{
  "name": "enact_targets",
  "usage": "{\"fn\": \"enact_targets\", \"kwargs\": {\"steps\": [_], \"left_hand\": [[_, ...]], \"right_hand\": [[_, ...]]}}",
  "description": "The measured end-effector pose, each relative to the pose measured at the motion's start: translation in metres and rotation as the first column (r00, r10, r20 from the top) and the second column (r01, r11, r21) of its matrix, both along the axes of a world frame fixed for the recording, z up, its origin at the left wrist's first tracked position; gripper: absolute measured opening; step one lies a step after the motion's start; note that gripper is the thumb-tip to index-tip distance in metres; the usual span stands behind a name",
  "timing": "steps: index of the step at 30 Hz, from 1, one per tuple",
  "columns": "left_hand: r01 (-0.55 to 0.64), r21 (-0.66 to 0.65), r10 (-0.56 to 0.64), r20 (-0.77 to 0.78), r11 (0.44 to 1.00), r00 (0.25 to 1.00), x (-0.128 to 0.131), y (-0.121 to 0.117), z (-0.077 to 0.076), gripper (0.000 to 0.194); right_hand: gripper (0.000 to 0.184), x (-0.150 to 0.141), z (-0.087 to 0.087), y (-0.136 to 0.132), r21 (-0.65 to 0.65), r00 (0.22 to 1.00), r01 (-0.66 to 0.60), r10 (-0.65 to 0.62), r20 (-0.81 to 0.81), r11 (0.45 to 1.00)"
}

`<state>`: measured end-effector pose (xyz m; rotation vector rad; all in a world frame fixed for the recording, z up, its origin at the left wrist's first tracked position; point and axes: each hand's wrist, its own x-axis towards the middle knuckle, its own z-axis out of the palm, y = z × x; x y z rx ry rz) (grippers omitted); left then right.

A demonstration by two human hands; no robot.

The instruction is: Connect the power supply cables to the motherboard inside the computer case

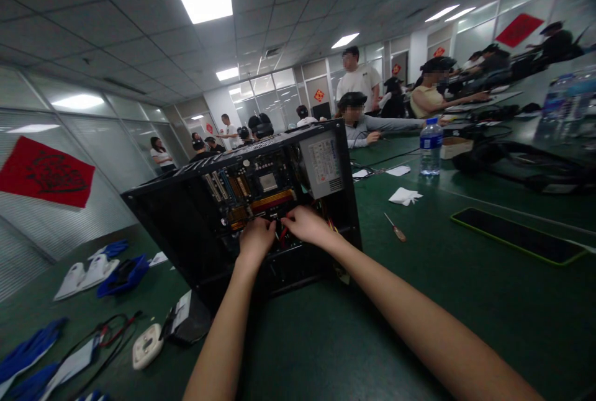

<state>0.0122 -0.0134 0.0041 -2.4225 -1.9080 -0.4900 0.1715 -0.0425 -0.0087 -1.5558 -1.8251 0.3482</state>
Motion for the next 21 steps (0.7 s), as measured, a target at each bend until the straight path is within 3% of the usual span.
{"fn": "enact_targets", "kwargs": {"steps": [3,8,11,14,17,21], "left_hand": [[-0.013,0.184,0.030,-0.089,0.983,0.996,0.003,-0.010,0.002,0.032],[0.120,0.322,-0.129,0.007,0.939,0.992,0.006,-0.018,0.006,0.033],[0.169,0.274,-0.204,0.102,0.947,0.974,0.006,-0.018,0.008,0.029],[0.274,0.200,-0.302,0.123,0.941,0.945,0.006,-0.017,0.008,0.040],[0.418,0.131,-0.435,0.163,0.899,0.885,0.006,-0.015,0.007,0.046],[0.540,-0.085,-0.462,0.418,0.837,0.782,0.005,-0.008,0.003,0.053]], "right_hand": [[0.032,0.001,-0.003,0.005,-0.004,0.998,-0.022,0.021,-0.058,1.000],[0.032,0.002,-0.005,0.015,-0.108,0.943,-0.107,0.067,-0.327,0.988],[0.032,0.002,-0.001,0.017,-0.157,0.869,-0.128,0.034,-0.493,0.979],[0.033,0.003,0.002,0.016,-0.147,0.837,-0.130,0.029,-0.546,0.981],[0.031,0.004,0.001,0.018,-0.157,0.823,-0.125,0.014,-0.568,0.980],[0.030,0.005,-0.002,0.023,-0.172,0.826,-0.108,-0.008,-0.564,0.979]]}}
